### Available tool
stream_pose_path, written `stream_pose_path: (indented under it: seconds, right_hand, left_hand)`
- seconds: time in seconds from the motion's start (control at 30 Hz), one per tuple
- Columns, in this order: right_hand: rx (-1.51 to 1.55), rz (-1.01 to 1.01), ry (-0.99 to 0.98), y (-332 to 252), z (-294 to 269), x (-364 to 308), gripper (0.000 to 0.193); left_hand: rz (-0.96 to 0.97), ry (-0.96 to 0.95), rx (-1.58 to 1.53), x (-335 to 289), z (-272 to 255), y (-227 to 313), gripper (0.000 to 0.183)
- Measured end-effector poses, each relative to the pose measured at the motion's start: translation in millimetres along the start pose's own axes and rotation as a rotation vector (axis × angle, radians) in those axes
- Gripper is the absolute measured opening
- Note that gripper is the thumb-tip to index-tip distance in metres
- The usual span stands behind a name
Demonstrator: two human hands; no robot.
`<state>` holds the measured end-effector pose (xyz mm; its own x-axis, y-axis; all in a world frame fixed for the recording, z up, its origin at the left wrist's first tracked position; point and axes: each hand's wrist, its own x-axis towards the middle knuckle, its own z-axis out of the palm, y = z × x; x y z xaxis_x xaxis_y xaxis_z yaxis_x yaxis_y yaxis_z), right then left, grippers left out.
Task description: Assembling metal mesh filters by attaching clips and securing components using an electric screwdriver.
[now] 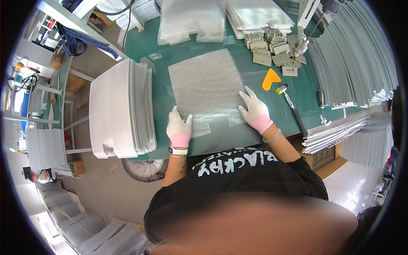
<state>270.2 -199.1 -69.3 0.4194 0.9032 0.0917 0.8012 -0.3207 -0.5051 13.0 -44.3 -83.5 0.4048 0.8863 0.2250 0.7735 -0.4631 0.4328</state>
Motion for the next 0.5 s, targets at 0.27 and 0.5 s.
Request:
stream_pose_path:
  seconds: [0.27,0.5]
  right_hand:
    - [-0.072,-0.153,-0.168,25,-37,48,0.05]
    - [-0.389,0.407,0.419,74,-111,269,0.075]
  left_hand:
    - [0.243,-0.212,0.096,17,-2,-28,0.065]
    - [0.311,-0.319,0.095,34,-6,-20,0.06]
